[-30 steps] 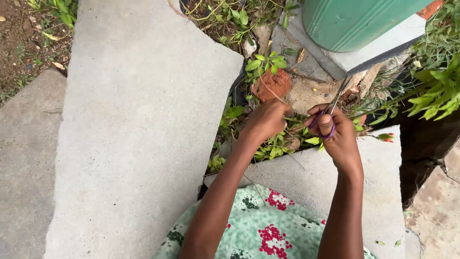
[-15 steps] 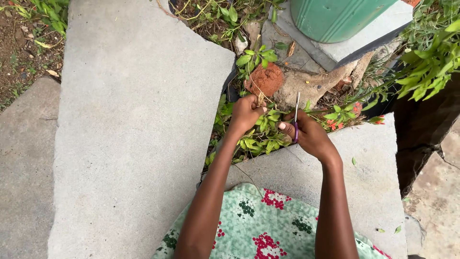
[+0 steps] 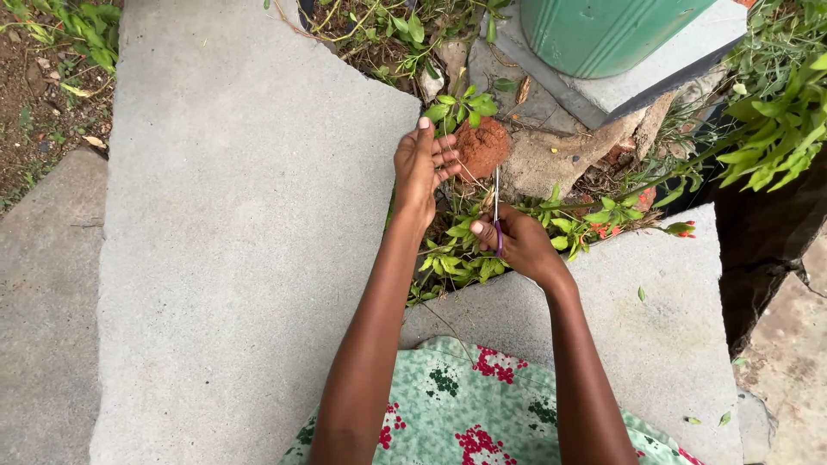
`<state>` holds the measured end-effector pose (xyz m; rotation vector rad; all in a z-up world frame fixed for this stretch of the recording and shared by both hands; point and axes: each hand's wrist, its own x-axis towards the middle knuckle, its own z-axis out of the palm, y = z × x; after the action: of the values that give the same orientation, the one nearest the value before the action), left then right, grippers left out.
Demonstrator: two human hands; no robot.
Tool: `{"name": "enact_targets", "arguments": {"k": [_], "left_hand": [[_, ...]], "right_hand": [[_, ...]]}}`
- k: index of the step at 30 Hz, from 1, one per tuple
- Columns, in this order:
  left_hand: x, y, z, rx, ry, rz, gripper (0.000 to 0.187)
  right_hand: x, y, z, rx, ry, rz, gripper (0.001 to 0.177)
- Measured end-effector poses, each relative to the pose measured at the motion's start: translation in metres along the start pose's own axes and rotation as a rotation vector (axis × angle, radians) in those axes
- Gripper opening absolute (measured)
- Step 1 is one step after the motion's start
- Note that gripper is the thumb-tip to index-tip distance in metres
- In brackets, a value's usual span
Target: Pruning and cutting various green plants and small branches using a pair of scissors in an outdoor garden.
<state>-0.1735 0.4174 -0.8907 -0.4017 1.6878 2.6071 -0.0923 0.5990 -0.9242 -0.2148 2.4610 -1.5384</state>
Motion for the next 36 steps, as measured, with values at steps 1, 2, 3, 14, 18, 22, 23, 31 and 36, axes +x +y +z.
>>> {"name": "enact_targets", "arguments": {"k": [1,2,3,14,18,22,23,31,36], "left_hand": [[0.006,0.004,0.002,0.036,0.053,0.006,0.041],[0.013,0.002,0.002,0.037,0.053,0.004,0.041],[0.019,0.000,0.001,0.187,0.091,0.139,0.038],[0.030,0.016,0.010,-0.069,0.000,0.076,0.024],[0.039,-0.005,-0.006,0.263,0.035,0.163,0.009],[0.027,-0.005,-0.025,0.380,0.057,0.153,0.012],[0.027,-0.007,-0.028,0.381,0.060,0.154,0.012],[0.032,-0.043,-0.041,0.580,-0.165,0.301,0.017],[0.016,-0.013,-0.037,0.606,-0.062,0.293,0.026]], "right_hand": [[0.000,-0.004,0.000,-0.020,0.025,0.009,0.057],[0.001,-0.004,-0.001,-0.019,0.025,0.010,0.057],[0.002,-0.004,-0.002,-0.094,0.072,-0.012,0.058],[0.000,-0.021,-0.012,-0.261,0.216,0.064,0.059],[0.006,-0.021,-0.014,-0.182,0.327,-0.051,0.056],[0.021,-0.002,-0.004,0.039,0.048,-0.191,0.054],[0.020,-0.010,-0.001,0.040,0.045,-0.193,0.054],[0.042,-0.041,0.021,-0.099,-0.093,0.006,0.059],[0.053,-0.028,0.022,-0.005,-0.159,-0.074,0.065]]}}
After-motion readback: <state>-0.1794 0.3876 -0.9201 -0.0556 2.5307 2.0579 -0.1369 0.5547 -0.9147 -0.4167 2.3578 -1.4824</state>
